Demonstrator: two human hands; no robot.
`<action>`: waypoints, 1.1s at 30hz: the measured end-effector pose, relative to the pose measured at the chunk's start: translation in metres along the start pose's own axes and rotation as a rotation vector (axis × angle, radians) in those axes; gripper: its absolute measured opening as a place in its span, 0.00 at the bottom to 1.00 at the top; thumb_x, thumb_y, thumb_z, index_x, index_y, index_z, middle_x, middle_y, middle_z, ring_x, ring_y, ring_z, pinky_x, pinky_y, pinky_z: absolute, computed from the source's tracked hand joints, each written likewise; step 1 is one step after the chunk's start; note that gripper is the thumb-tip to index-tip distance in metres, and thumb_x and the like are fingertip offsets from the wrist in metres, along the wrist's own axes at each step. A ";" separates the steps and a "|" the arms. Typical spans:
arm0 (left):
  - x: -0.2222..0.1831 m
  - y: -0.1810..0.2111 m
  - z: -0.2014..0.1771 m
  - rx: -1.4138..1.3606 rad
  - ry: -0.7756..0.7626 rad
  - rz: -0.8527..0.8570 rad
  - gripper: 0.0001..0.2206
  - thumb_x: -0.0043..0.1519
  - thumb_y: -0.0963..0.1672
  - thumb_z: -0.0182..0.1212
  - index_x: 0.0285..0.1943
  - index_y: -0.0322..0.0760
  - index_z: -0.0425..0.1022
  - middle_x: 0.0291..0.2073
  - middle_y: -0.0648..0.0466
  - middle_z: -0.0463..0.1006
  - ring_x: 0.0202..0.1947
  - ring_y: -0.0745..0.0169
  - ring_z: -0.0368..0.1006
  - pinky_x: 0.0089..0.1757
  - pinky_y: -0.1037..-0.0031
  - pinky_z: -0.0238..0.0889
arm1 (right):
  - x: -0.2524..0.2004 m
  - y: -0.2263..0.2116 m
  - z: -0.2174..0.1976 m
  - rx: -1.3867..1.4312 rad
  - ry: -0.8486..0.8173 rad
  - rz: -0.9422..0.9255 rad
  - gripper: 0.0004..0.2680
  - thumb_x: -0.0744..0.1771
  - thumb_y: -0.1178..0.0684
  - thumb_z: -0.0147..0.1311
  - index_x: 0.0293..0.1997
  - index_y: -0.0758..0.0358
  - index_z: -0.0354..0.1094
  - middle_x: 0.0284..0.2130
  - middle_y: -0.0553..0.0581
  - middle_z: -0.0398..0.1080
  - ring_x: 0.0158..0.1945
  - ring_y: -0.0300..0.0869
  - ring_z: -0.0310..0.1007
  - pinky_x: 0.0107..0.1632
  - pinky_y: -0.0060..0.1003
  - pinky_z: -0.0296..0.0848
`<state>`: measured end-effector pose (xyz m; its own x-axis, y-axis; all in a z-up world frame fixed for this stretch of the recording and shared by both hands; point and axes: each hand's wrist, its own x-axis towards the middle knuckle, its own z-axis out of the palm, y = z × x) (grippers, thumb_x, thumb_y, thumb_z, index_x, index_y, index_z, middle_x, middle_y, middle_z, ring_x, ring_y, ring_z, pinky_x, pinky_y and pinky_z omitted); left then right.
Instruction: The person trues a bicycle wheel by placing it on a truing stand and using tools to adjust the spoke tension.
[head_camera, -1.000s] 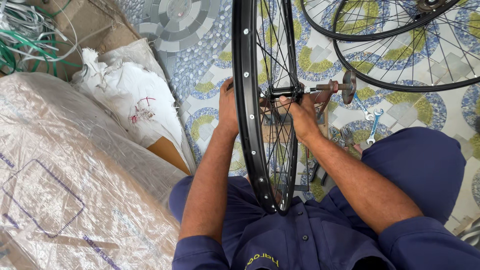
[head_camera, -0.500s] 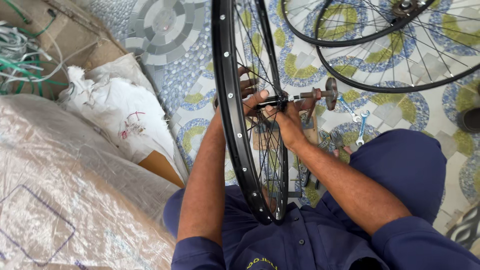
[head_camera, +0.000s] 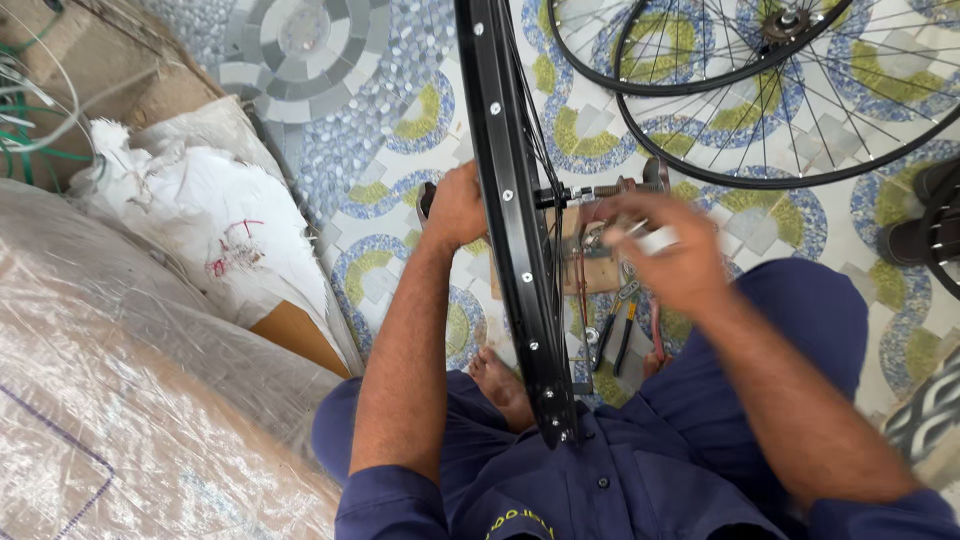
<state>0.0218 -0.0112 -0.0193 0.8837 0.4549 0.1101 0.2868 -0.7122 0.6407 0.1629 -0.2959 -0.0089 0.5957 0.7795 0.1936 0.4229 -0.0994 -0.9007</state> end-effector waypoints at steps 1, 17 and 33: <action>-0.002 -0.002 0.002 -0.085 0.070 0.036 0.17 0.58 0.52 0.63 0.45 0.35 0.79 0.32 0.37 0.81 0.36 0.33 0.80 0.39 0.52 0.72 | 0.004 0.002 -0.014 -0.073 0.124 -0.123 0.16 0.66 0.55 0.70 0.59 0.55 0.73 0.49 0.57 0.77 0.48 0.41 0.78 0.53 0.34 0.77; -0.003 0.009 -0.004 -0.064 0.034 0.114 0.17 0.58 0.53 0.63 0.42 0.37 0.82 0.32 0.39 0.81 0.34 0.33 0.78 0.37 0.52 0.70 | 0.046 0.075 -0.052 0.210 -0.276 0.278 0.28 0.67 0.36 0.55 0.69 0.69 0.59 0.33 0.62 0.69 0.36 0.46 0.68 0.37 0.46 0.68; -0.003 0.012 -0.004 -0.126 -0.037 -0.134 0.21 0.53 0.51 0.66 0.51 0.34 0.79 0.33 0.38 0.84 0.35 0.41 0.83 0.41 0.57 0.73 | 0.048 0.074 -0.043 0.085 -0.092 0.471 0.23 0.72 0.32 0.41 0.65 0.61 0.69 0.35 0.63 0.72 0.32 0.44 0.70 0.35 0.39 0.70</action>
<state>0.0208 -0.0188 -0.0090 0.8542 0.5199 -0.0093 0.3565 -0.5726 0.7383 0.2527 -0.2921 -0.0497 0.6443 0.7137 -0.2747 0.0624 -0.4070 -0.9113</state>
